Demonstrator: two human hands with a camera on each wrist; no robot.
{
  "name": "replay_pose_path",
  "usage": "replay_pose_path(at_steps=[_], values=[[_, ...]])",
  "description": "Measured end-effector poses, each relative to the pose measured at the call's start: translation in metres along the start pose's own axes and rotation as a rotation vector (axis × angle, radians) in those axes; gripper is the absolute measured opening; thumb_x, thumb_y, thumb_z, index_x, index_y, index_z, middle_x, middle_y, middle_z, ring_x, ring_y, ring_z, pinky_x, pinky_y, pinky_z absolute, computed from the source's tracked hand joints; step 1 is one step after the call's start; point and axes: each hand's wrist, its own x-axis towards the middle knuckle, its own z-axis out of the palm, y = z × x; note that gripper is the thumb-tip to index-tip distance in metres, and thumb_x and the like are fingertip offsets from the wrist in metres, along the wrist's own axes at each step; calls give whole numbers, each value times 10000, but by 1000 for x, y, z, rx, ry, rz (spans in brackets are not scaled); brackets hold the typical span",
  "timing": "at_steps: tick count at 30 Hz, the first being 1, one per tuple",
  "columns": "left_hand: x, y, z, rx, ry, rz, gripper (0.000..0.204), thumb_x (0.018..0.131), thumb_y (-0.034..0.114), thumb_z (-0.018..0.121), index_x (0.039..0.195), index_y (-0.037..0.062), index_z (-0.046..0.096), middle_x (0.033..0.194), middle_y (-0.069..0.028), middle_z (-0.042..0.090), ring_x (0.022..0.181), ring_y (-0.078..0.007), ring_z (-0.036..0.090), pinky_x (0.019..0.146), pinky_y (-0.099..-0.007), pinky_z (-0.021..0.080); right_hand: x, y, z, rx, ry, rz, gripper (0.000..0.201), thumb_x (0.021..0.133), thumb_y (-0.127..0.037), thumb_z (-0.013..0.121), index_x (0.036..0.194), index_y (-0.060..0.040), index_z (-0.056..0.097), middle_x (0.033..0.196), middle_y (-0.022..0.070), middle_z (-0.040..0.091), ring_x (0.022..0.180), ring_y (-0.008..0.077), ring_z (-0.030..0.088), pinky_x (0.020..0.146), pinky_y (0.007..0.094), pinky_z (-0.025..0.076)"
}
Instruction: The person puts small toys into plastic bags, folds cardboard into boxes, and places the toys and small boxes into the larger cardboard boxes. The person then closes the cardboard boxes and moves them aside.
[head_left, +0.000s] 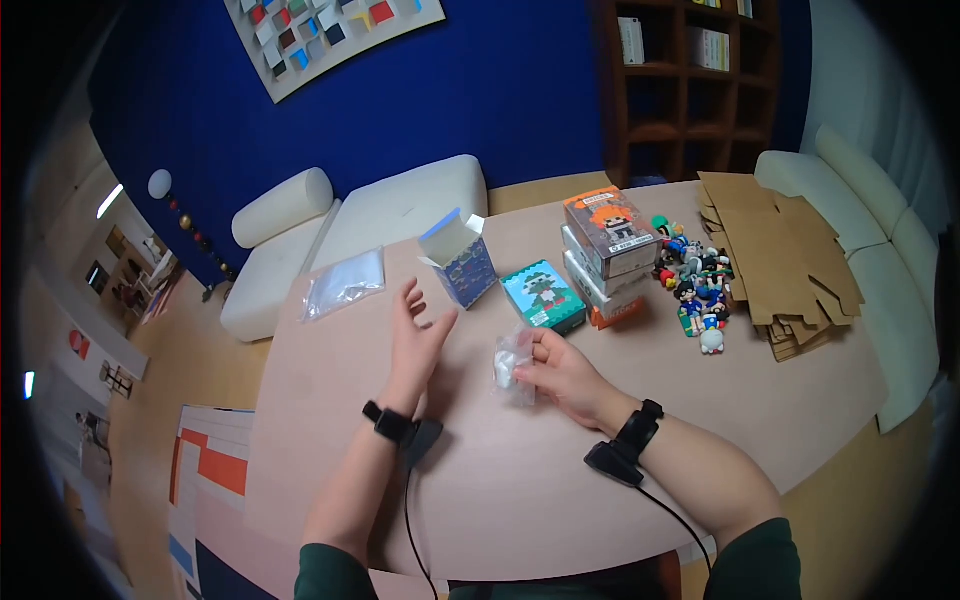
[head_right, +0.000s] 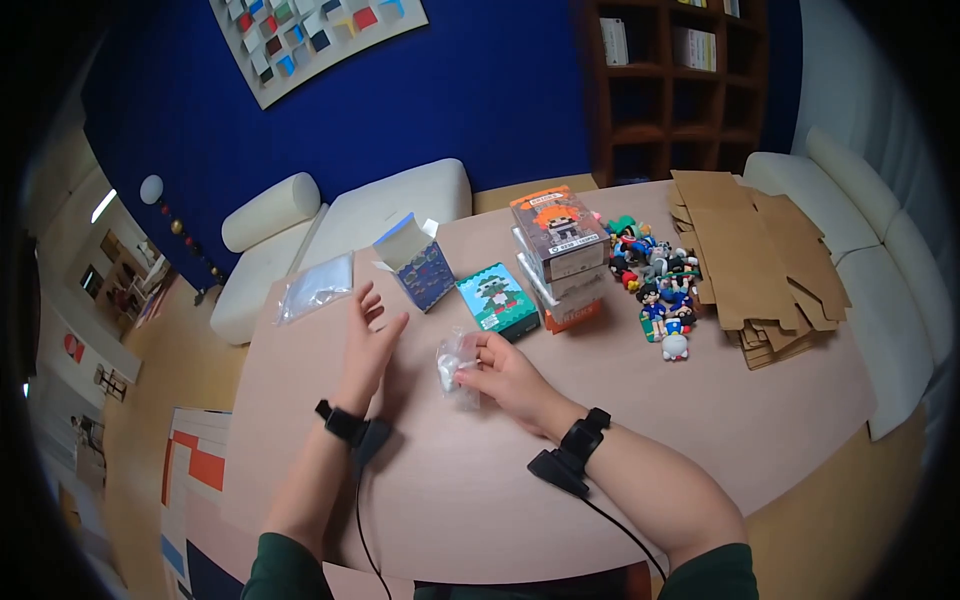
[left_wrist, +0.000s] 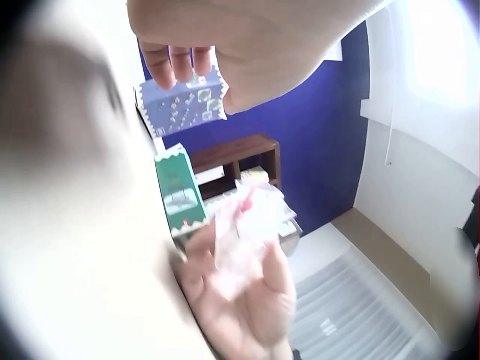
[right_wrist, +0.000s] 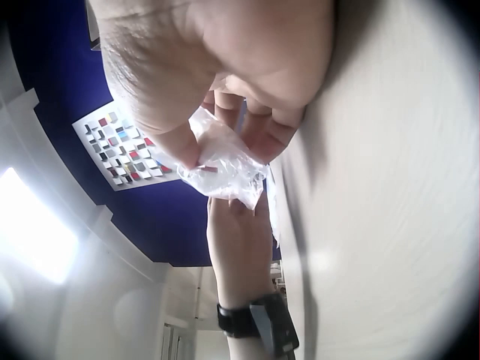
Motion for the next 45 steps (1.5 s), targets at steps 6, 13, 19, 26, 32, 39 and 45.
replay_pose_path(at_steps=[6, 13, 19, 26, 32, 39, 45], values=[[40, -10, 18, -66, -168, -27, 647, 880, 146, 766, 1420, 13, 435, 1272, -143, 608, 1167, -214, 591, 943, -327, 505, 5, 7, -11, -105, -107, 23, 399, 941, -41, 666, 1302, -52, 498, 1197, 72, 637, 1112, 134, 615, 956, 305, 503], [3, -11, 21, -44, -215, -109, 719, 842, 64, 698, 1490, 85, 387, 1424, -179, 489, 1315, -291, 491, 1047, -386, 457, 6, 10, -11, -257, -165, 106, 404, 937, -45, 680, 1300, -44, 504, 1220, 66, 624, 1113, 122, 612, 950, 282, 503], [30, 10, 28, 95, -318, 45, 1205, 796, 293, 819, 1617, 150, -53, 1639, -281, 122, 1529, -397, 156, 1208, -575, 164, 8, 5, -7, -276, -169, 116, 416, 933, -39, 683, 1308, -47, 503, 1227, 65, 629, 1120, 123, 610, 954, 286, 499], [40, 0, 64, -140, -227, -46, 1085, 788, 183, 848, 1555, 50, 93, 1428, -212, 415, 1272, -326, 514, 1044, -407, 472, 8, 11, -12, -268, -184, 37, 390, 928, -92, 689, 1275, -38, 521, 1132, 48, 638, 995, 106, 626, 834, 271, 519], [29, -9, 22, -19, -277, -106, 793, 843, 90, 767, 1465, 12, 281, 1279, -157, 571, 1171, -228, 579, 974, -354, 505, 7, 8, -8, -257, -195, 47, 405, 920, -84, 699, 1278, -27, 520, 1121, 51, 629, 997, 108, 621, 859, 273, 513], [-14, -21, -37, -342, -386, -222, 546, 863, 33, 679, 1361, -13, 459, 1238, -108, 617, 1147, -199, 587, 986, -362, 492, 7, 7, -9, -347, -227, 66, 413, 928, -37, 681, 1300, -33, 503, 1210, 66, 623, 1102, 119, 607, 956, 283, 499], [-48, 8, -14, -340, -455, -307, 543, 842, -17, 638, 1363, -10, 485, 1269, -92, 619, 1163, -188, 595, 1011, -345, 475, -3, -5, 3, -564, -346, 96, 370, 918, -77, 696, 1252, -49, 540, 1161, 34, 617, 1040, 95, 592, 903, 271, 503]])
